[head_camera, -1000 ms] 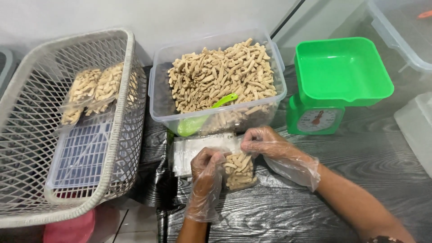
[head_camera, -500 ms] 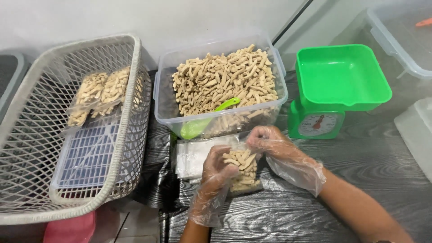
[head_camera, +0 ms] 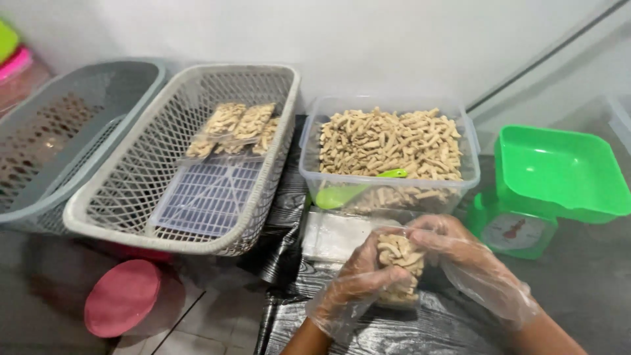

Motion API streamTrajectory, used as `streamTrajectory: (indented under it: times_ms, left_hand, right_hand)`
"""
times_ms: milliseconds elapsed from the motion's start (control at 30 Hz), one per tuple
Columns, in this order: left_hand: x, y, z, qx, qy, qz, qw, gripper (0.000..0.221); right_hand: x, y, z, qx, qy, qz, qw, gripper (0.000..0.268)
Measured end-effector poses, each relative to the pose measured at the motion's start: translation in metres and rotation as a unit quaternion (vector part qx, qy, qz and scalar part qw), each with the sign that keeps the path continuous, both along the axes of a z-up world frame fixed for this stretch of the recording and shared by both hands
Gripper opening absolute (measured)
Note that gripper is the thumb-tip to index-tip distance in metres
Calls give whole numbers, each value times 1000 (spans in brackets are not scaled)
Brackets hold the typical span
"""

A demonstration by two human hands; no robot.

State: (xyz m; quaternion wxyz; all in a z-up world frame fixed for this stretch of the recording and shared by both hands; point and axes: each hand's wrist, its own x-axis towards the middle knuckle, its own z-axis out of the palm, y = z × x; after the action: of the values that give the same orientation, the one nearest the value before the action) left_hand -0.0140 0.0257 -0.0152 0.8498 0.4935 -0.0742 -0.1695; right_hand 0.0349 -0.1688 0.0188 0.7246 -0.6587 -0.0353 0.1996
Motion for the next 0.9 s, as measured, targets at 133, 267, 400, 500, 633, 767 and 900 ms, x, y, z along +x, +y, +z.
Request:
streamTrajectory:
  times_ms: [133, 267, 400, 500, 633, 767, 900]
  left_hand:
    - [-19, 28, 62, 219, -141, -40, 965, 82]
    - [-37, 58, 120, 160, -286, -64, 943, 82]
    - [-31, 97, 154, 305, -454, 38, 836, 54]
    - [-29, 122, 187, 292, -542, 134, 777, 41]
    - [-15, 165, 215, 316, -448, 252, 798, 45]
    - [44, 225, 206, 559, -428, 419, 573, 49]
    - [44, 243, 208, 455, -326, 258, 787, 110]
  right_hand:
    - [-20, 9, 48, 40, -50, 42, 997, 24]
    - [-28, 30, 98, 17, -111, 47, 993, 20]
    - [2, 53, 119, 70, -289, 148, 943, 14]
    - [15, 88, 159, -70, -413, 106, 902, 14]
    - [38, 153, 191, -84, -571, 74, 813, 18]
    - [90, 218, 186, -70, -669, 30, 739, 14]
    - [180, 270, 141, -130, -698, -5, 704, 15]
